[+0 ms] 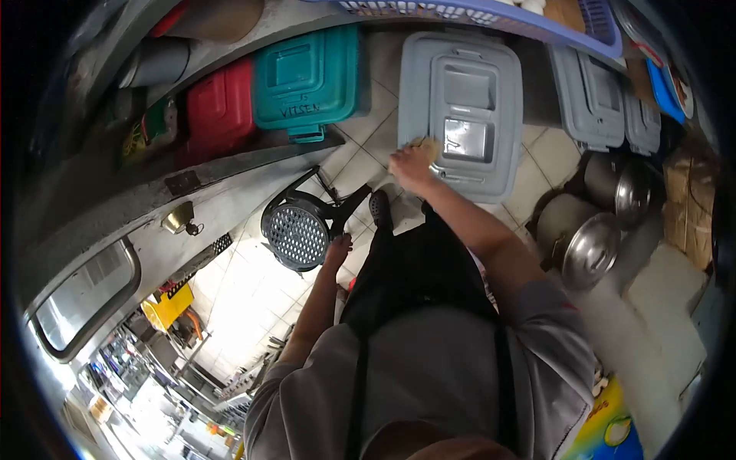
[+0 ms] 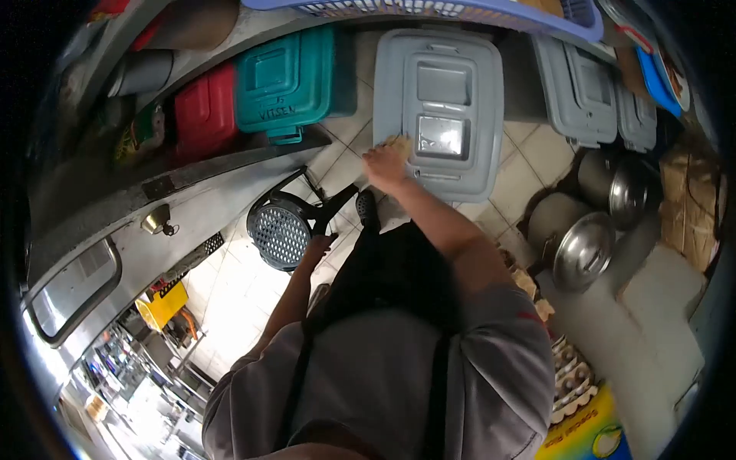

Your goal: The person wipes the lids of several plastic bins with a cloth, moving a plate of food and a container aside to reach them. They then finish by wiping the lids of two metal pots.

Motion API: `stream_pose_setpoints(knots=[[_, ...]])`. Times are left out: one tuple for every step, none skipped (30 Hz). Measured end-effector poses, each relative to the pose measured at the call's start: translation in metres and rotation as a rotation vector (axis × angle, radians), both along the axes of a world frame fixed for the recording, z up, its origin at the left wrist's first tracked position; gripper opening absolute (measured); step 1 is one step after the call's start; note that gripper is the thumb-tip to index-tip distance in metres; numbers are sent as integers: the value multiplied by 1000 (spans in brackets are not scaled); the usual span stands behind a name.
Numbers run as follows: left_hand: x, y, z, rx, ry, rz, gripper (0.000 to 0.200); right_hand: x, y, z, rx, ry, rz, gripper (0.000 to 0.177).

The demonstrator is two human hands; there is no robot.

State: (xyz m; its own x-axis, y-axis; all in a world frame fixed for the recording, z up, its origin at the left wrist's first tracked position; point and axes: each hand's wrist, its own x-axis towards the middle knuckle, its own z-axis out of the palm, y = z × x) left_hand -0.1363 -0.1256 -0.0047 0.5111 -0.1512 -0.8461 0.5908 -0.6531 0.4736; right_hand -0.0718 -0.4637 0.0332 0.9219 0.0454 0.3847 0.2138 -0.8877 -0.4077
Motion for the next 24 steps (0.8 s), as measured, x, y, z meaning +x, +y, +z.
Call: stream_pose_setpoints(knots=[[12, 3, 1, 11, -383, -522, 20, 1, 10, 19, 55, 216, -44, 12], [25, 7, -2, 20, -774, -1031, 19, 3, 8, 29, 47, 218, -52, 12], [28, 29, -35, 47, -504, -802, 18, 2, 8, 40, 111, 264, -133, 15], [43, -1, 16, 79, -147, -365, 19, -1, 9, 50, 176, 313, -218, 18], [44, 1, 14, 27, -103, -166, 21, -7, -4, 63, 245, 105, -341, 14], [48, 5, 8, -27, -64, 30, 22, -11, -24, 72, 219, 15, -457, 15], [48, 16, -5, -33, -61, 20, 22, -18, -43, 74, 192, -72, -570, 15], [45, 32, -22, -57, -173, -174, 26, -22, -59, 69, 109, -17, -859, 20], [44, 42, -30, -79, -287, -366, 30, -25, -76, 56, 120, 87, -985, 33], [44, 47, -32, -82, -291, -371, 30, -34, -89, 24, 64, 276, -926, 36], [44, 51, -32, -39, -182, -317, 33, -39, -96, -3, 8, 464, -862, 39], [41, 56, -30, 7, -71, -263, 36, -32, -98, 0, 11, 465, -867, 39], [39, 61, -28, 108, -97, -356, 37, -24, -101, 3, 74, 480, -896, 38], [36, 69, -37, 109, -100, -359, 37, -14, -104, 4, 136, 492, -924, 37], [27, 82, -54, 103, -168, -359, 37, -5, -109, -4, 217, 511, -898, 32], [19, 97, -64, 98, -234, -359, 36, -1, -109, -12, 301, 531, -870, 28], [19, 109, -69, 112, -147, -426, 35, -1, -104, -16, 377, 501, -834, 27], [24, 105, -60, 112, -153, -422, 35, 3, -104, -13, 377, 495, -830, 27], [25, 98, -36, 87, -95, -394, 35, 1, -103, -9, 340, 502, -723, 27], [20, 104, -36, 61, -36, -368, 34, -3, -104, -7, 302, 508, -619, 26], [17, 104, -39, 96, -9, -224, 33, -3, -105, -4, 235, 614, -584, 20], [18, 109, -40, 98, -10, -224, 33, -5, -104, -1, 238, 613, -583, 20], [19, 114, -41, 98, -21, -202, 32, -8, -104, 2, 133, 735, -485, 20], [23, 111, -44, 92, -36, -176, 32, -7, -107, 6, 18, 848, -383, 21]])
